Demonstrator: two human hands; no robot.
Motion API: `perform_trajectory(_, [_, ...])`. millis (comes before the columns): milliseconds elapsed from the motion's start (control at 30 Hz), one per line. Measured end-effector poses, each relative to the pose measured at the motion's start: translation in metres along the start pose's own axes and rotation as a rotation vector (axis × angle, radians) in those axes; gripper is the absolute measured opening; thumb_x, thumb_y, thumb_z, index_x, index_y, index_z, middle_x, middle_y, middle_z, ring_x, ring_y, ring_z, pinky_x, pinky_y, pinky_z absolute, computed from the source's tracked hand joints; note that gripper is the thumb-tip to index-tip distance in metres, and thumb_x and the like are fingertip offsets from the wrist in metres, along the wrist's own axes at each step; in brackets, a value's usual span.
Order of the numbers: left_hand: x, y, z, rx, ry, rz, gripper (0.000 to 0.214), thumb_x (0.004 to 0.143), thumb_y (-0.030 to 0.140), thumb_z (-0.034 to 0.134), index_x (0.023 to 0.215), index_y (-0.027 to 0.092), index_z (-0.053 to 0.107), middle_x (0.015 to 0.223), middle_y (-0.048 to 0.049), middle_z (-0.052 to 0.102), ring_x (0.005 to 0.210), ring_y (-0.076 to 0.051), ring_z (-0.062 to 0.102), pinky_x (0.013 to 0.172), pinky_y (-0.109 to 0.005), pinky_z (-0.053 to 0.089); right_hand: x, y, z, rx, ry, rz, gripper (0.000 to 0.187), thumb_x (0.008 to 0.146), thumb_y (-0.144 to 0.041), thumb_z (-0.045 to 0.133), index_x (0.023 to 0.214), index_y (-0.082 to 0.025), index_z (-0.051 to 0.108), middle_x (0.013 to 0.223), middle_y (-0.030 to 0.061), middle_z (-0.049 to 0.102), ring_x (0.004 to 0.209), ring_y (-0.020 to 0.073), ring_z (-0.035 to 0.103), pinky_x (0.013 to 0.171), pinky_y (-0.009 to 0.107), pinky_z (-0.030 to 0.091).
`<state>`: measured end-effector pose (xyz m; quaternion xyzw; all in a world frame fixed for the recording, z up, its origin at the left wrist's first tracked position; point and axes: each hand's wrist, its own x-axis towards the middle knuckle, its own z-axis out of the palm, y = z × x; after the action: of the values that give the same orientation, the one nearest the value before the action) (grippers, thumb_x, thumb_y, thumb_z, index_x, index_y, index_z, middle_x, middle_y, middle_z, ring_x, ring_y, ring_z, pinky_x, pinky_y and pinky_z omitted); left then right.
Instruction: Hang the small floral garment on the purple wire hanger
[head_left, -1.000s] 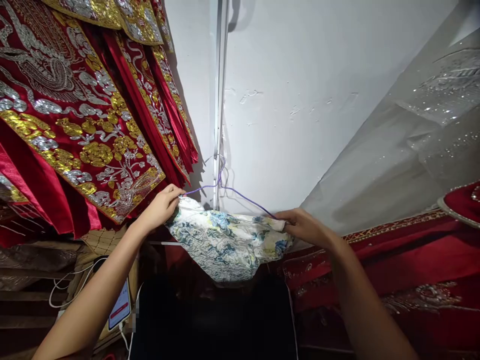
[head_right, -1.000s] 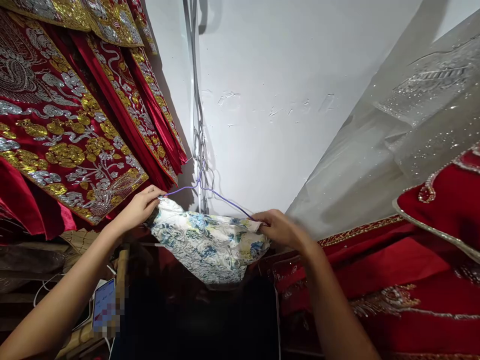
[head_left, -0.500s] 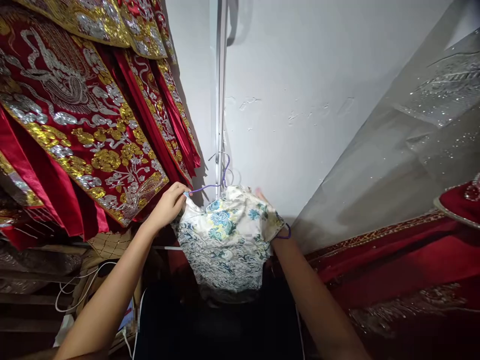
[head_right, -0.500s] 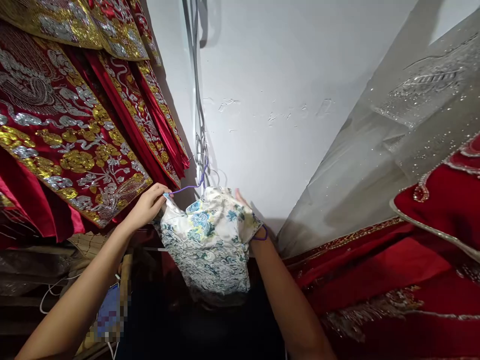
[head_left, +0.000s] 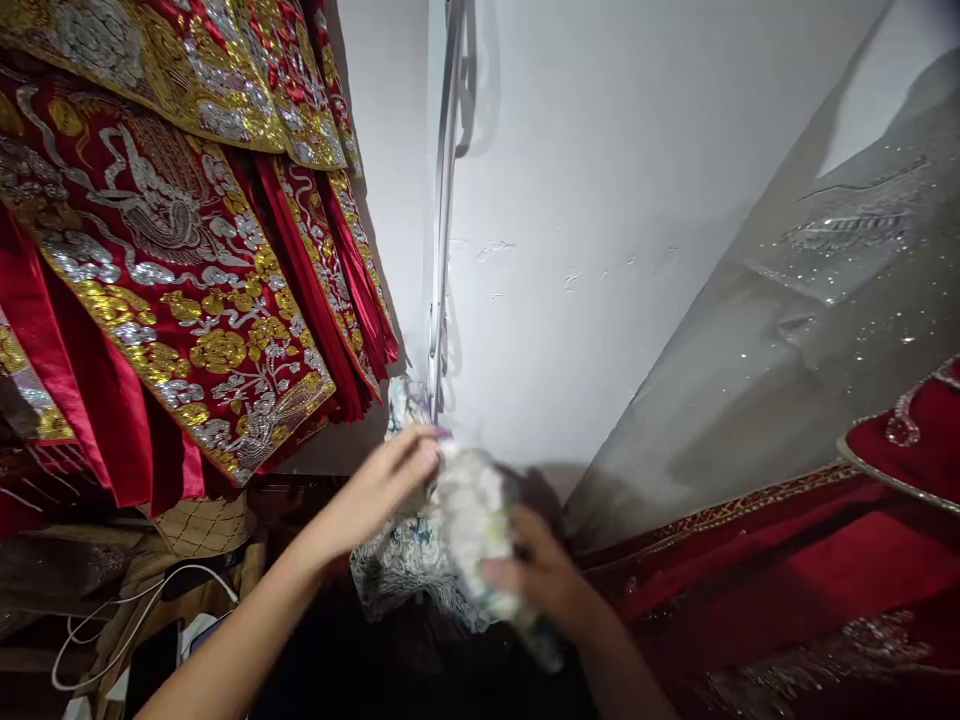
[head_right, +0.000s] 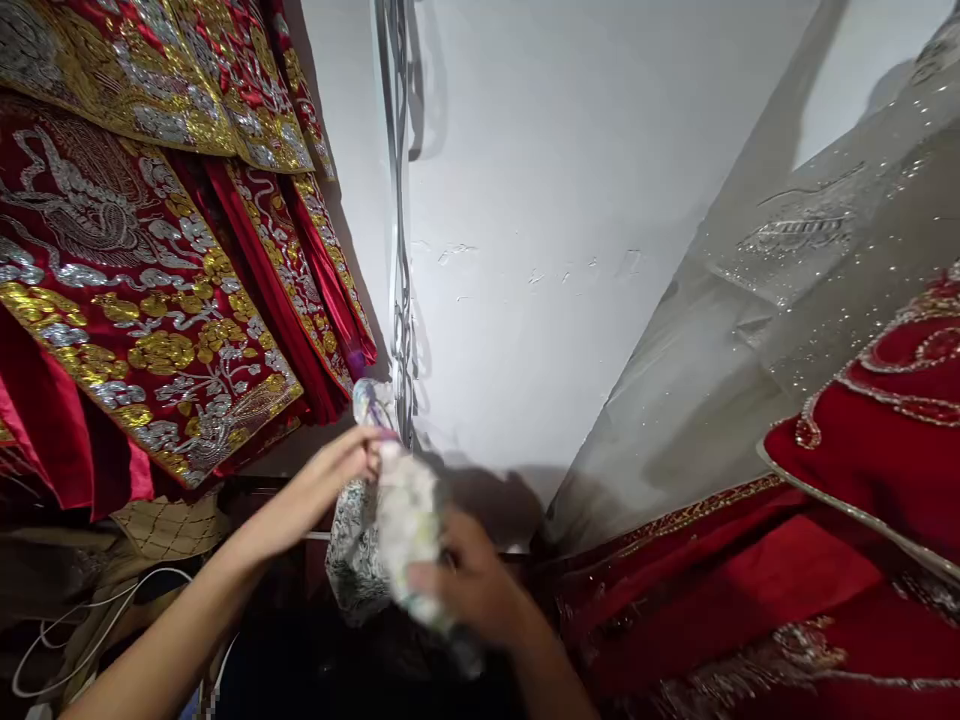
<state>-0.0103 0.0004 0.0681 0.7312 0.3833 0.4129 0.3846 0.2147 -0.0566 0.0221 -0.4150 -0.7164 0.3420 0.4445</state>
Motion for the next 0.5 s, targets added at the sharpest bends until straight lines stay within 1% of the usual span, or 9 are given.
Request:
perform_trajectory(100, [-0.032, 0.004, 0.016, -0.066, -0.187, -0.128, 0.042, 0.091, 0.037, 0.060, 0.132, 0.028, 0.055, 0.123, -0.0080, 0.064, 0.114, -0.025, 0.059, 0.096, -0.034, 0.047, -0.010, -0.021, 0.025, 0.089, -0.344, -0.030, 0.041, 0.081, -0.042, 0.067, 0.122, -0.049, 0.065, 0.105, -0.0052, 0.074, 0.091, 0.0261, 0.070, 0.085, 0.043, 0.057])
perform_trajectory(133, [-0.039, 0.006, 0.012, -0.038, -0.212, -0.153, 0.038, 0.091, 0.035, 0.060, 0.128, 0.028, 0.058, 0.120, -0.0069, 0.065, 0.113, -0.025, 0.060, 0.096, -0.033, 0.047, -0.009, -0.020, 0.025, 0.098, -0.360, -0.055, 0.035, 0.086, -0.039, 0.063, 0.120, -0.048, 0.067, 0.105, -0.0045, 0.074, 0.093, 0.0250, 0.070, 0.088, 0.042, 0.056])
perform_trajectory(200, [-0.048, 0.008, -0.008, 0.040, -0.262, -0.185, 0.025, 0.093, 0.034, 0.056, 0.116, 0.029, 0.064, 0.111, -0.0047, 0.068, 0.107, -0.023, 0.062, 0.094, -0.031, 0.047, -0.001, -0.006, 0.012, 0.061, -0.166, -0.105, 0.024, 0.092, -0.035, 0.056, 0.111, -0.041, 0.071, 0.100, -0.0015, 0.073, 0.094, 0.0236, 0.069, 0.089, 0.040, 0.054])
perform_trajectory(267, [-0.050, 0.011, -0.037, 0.114, -0.302, -0.187, 0.021, 0.096, 0.035, 0.052, 0.109, 0.029, 0.067, 0.105, -0.0031, 0.070, 0.101, -0.022, 0.064, 0.092, -0.030, 0.048, 0.011, 0.021, -0.009, -0.056, 0.244, -0.109, 0.022, 0.091, -0.037, 0.058, 0.109, -0.035, 0.070, 0.106, 0.0023, 0.071, 0.103, 0.0248, 0.065, 0.094, 0.041, 0.051])
perform_trajectory(300, [-0.049, 0.012, -0.052, 0.140, -0.329, -0.178, 0.022, 0.097, 0.037, 0.050, 0.106, 0.029, 0.069, 0.102, -0.0027, 0.071, 0.098, -0.022, 0.064, 0.091, -0.029, 0.048, 0.017, 0.036, -0.019, -0.120, 0.389, -0.085, 0.030, 0.088, -0.041, 0.062, 0.117, -0.032, 0.067, 0.118, 0.0051, 0.067, 0.115, 0.0267, 0.061, 0.100, 0.043, 0.048])
perform_trajectory(333, [-0.047, 0.013, -0.068, 0.157, -0.358, -0.165, 0.024, 0.098, 0.038, 0.048, 0.103, 0.029, 0.070, 0.100, -0.0027, 0.071, 0.095, -0.021, 0.065, 0.088, -0.028, 0.049, 0.024, 0.049, -0.027, -0.158, 0.439, -0.049, 0.040, 0.084, -0.046, 0.066, 0.121, -0.029, 0.065, 0.125, 0.0074, 0.064, 0.121, 0.0285, 0.057, 0.102, 0.044, 0.046])
perform_trajectory(367, [-0.043, 0.013, -0.081, 0.174, -0.378, -0.147, 0.026, 0.098, 0.038, 0.048, 0.101, 0.029, 0.071, 0.098, -0.0029, 0.072, 0.092, -0.021, 0.066, 0.086, -0.028, 0.050, 0.030, 0.061, -0.034, -0.150, 0.407, 0.012, 0.045, 0.082, -0.053, 0.067, 0.118, -0.027, 0.066, 0.122, 0.0089, 0.065, 0.119, 0.0298, 0.058, 0.100, 0.044, 0.048])
perform_trajectory(433, [-0.034, 0.011, -0.105, 0.232, -0.349, -0.103, 0.027, 0.098, 0.039, 0.048, 0.100, 0.028, 0.073, 0.097, -0.0036, 0.073, 0.090, -0.022, 0.066, 0.083, -0.029, 0.052, 0.041, 0.075, -0.040, -0.018, 0.222, 0.161, 0.047, 0.081, -0.064, 0.062, 0.100, -0.022, 0.071, 0.100, 0.0092, 0.072, 0.099, 0.0301, 0.066, 0.083, 0.042, 0.056])
perform_trajectory(500, [-0.022, 0.006, -0.121, 0.324, -0.218, -0.050, 0.028, 0.096, 0.041, 0.051, 0.104, 0.026, 0.073, 0.100, -0.0046, 0.073, 0.093, -0.023, 0.067, 0.084, -0.030, 0.053, 0.052, 0.075, -0.041, 0.199, 0.091, 0.294, 0.049, 0.084, -0.068, 0.055, 0.083, -0.021, 0.071, 0.077, 0.0071, 0.072, 0.076, 0.0278, 0.069, 0.067, 0.039, 0.057])
